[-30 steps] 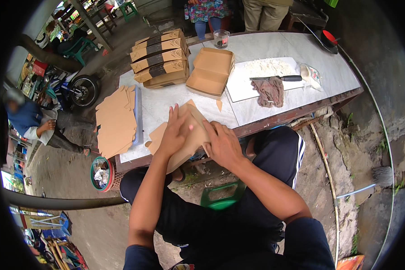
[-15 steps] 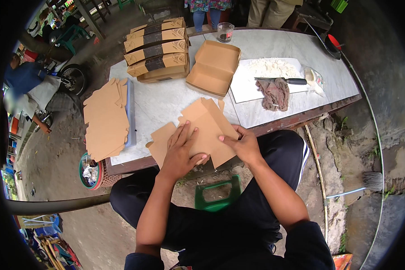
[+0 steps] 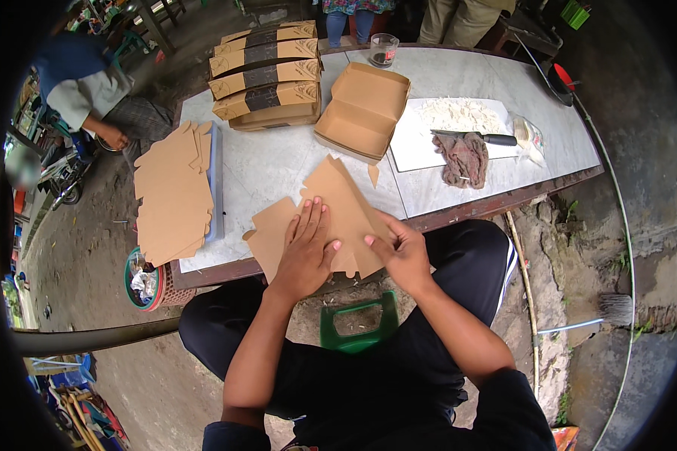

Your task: The person folds a flat cardboard sheet into a small box by creasing and tucking flaps. They handle one box at a time, folding edges and securing tabs to form the final shape.

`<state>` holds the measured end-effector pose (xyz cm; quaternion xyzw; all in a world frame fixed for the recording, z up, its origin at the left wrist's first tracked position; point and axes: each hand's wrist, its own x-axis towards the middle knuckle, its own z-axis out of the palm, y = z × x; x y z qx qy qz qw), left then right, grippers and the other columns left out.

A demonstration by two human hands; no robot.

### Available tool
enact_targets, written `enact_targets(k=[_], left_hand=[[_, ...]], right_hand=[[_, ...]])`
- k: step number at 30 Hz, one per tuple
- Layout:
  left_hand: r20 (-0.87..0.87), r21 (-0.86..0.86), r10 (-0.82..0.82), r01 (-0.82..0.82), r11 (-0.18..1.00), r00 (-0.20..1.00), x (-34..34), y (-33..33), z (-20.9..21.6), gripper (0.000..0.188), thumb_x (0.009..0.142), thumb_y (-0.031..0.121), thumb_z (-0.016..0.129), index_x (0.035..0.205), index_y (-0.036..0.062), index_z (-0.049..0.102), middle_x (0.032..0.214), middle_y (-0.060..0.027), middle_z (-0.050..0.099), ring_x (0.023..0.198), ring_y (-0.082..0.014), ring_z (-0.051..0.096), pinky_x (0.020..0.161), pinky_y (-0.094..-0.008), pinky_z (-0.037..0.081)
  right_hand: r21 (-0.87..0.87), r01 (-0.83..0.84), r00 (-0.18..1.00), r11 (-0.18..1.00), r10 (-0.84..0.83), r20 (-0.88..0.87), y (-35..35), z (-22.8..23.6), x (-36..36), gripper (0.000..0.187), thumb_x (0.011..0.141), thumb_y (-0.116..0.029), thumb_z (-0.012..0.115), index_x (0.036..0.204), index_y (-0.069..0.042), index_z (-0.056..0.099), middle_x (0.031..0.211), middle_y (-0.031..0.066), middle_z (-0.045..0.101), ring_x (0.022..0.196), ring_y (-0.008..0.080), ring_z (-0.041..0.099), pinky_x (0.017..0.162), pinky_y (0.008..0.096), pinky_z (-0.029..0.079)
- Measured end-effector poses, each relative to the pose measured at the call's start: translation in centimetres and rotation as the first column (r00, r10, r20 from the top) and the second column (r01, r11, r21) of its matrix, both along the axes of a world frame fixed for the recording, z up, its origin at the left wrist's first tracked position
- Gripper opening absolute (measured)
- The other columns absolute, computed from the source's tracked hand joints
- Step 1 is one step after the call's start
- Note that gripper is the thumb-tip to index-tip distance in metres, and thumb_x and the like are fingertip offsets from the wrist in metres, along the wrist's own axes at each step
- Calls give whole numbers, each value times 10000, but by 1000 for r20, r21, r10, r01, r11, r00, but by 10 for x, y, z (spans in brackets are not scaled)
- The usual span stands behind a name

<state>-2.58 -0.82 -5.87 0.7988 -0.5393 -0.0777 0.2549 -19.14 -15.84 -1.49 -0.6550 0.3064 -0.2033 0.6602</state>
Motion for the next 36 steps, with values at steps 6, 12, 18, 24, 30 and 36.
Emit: enact_targets(k=[6,12,18,24,30,36], left_hand=[[-115,-84,-26,16,996,993,7,-1,8,581,1026,240,600,1536,-23,507,1658,-250,408,1590,-405,301,1285,-545,226],[-809,-204,37,-339,918,587,22,10,-7,389,990,242,672,1268,-29,696,1355,-219,682,1232,-352,654,1082,-484,494],[-913,-3,-297,-723,691,-279,62,10,33,482,1078,301,592,1397,-59,566,1344,-207,681,1108,-257,724,954,-365,602],[-977,-103,55,-683,723,205,59,7,15,596,889,165,882,1387,-22,613,1207,-179,735,1083,-281,734,948,-371,583],[-182,-25,547,-560,828,817,37,-1,54,746,843,310,902,1492,108,596,1427,-233,619,1245,-414,654,1013,-474,557],[201,-26,228,-227,974,953,31,3,10,704,1050,429,624,1642,102,425,1748,-248,231,1620,-454,193,1295,-589,201]], right_hand=[[-549,-207,975,810,218,-46,34,21,5,677,914,159,594,1561,-28,524,1474,208,643,1333,320,665,1124,392,521],[-784,-306,941,539,299,-162,55,12,10,630,936,34,623,1554,-50,539,1580,166,562,1485,319,519,1239,494,379],[-826,-414,896,382,333,-295,56,3,3,732,869,-63,723,1574,-80,524,1618,123,532,1516,293,479,1265,536,322],[-866,-442,879,234,307,-366,69,-11,9,794,856,-181,786,1590,-84,498,1643,114,500,1539,287,441,1282,559,286],[-850,-488,860,198,276,-429,68,-11,8,742,907,-287,767,1572,-72,518,1632,126,507,1541,291,435,1288,561,269],[-801,-503,850,324,352,-392,69,4,11,654,997,-400,698,1533,-52,560,1600,158,531,1537,320,434,1287,560,266]])
